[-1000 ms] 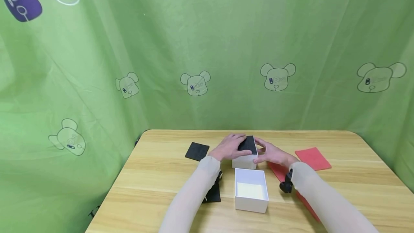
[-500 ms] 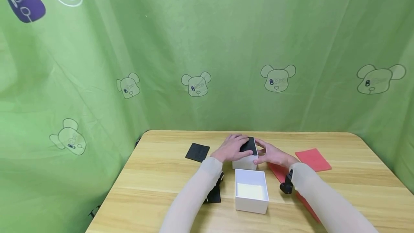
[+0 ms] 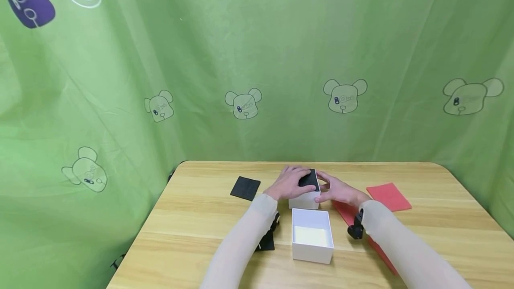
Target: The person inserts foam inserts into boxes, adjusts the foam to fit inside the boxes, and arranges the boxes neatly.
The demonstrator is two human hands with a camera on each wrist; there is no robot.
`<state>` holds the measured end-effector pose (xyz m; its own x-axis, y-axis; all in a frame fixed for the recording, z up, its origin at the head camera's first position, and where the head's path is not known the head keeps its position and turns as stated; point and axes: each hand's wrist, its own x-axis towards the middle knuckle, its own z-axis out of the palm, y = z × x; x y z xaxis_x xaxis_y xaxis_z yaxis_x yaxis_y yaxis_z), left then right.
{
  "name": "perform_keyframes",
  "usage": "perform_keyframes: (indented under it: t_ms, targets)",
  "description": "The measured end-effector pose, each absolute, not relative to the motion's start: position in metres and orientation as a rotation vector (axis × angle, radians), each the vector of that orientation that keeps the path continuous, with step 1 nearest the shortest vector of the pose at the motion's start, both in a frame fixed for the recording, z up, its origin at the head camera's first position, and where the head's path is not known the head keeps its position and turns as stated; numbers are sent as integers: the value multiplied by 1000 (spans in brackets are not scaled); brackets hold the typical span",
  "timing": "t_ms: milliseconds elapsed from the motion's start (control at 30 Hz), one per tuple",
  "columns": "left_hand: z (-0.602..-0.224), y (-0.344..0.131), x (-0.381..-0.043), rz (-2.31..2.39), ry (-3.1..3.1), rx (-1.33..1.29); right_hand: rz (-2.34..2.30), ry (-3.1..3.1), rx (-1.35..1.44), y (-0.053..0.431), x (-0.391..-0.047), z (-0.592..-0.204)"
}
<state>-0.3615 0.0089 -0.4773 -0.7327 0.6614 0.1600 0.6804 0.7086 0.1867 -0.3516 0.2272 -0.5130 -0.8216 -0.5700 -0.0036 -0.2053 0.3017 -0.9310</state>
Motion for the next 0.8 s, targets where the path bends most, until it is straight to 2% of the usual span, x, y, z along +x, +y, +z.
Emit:
perform_keyframes:
  t_ms: [800]
  targets:
    - [-478, 11, -361, -464, -2838, -1072, -1554, 2209, -635, 226, -350, -511]
